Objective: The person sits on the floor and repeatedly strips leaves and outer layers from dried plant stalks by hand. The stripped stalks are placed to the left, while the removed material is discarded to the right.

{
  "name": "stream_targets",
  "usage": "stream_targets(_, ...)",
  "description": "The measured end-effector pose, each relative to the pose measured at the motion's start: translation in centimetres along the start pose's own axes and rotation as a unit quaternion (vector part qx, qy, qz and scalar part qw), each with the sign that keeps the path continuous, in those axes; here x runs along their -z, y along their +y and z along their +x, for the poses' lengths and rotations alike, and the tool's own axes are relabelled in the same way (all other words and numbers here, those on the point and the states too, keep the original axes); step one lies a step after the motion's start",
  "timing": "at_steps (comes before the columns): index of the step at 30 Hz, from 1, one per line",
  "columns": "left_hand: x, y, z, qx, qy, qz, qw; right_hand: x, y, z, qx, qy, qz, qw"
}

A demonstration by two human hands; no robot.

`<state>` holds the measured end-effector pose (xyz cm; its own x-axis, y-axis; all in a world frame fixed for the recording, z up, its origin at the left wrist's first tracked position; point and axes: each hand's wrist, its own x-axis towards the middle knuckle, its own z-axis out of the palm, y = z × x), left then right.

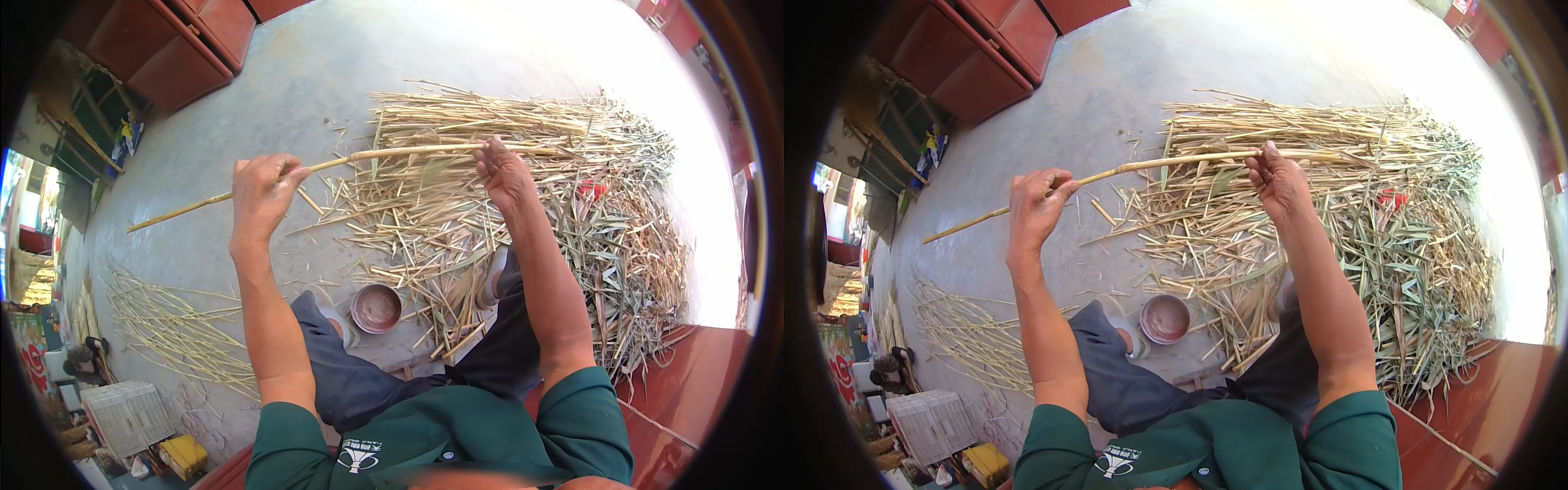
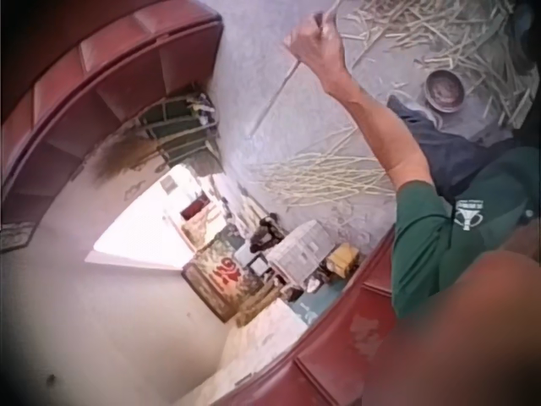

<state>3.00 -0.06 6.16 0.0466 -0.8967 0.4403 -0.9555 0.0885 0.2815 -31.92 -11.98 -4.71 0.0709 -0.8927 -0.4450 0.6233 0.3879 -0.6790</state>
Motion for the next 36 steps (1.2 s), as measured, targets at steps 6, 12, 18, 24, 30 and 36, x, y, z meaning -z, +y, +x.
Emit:
stream_targets(6,-5.9,5.2,-0.7,-0.166,0.032,0.034,0.985,-1.7,1.3,-1.3,0.03,-0.014,-0.033,0.999)
stream_targets(12,-6.5,6.3,-0.9,-0.205,0.108,-0.016,0.973,-1.7,0.3,-1.2,0.025,-0.001,-0.046,0.999)
stream_targets(18,-6.6,7.6,-0.6,-0.258,0.171,0.039,0.95,-1.3,-0.8,-0.8,0.024,0.004,-0.051,0.998)
stream_targets(24,-5.2,9.2,-0.7,-0.268,0.204,-0.033,0.941,-1.2,-1.2,-0.9,0.01,0.008,-0.075,0.997)
stream_targets(30,-6.7,13.5,-0.9,-0.288,0.073,-0.036,0.954,-2.1,-0.3,-1.7,0.007,-0.024,-0.079,0.997)
stream_targets(36,-9.0,11.6,0.5,-0.222,0.085,0.016,0.971,-2.8,2.0,-3.2,0.0,-0.089,-0.104,0.991)
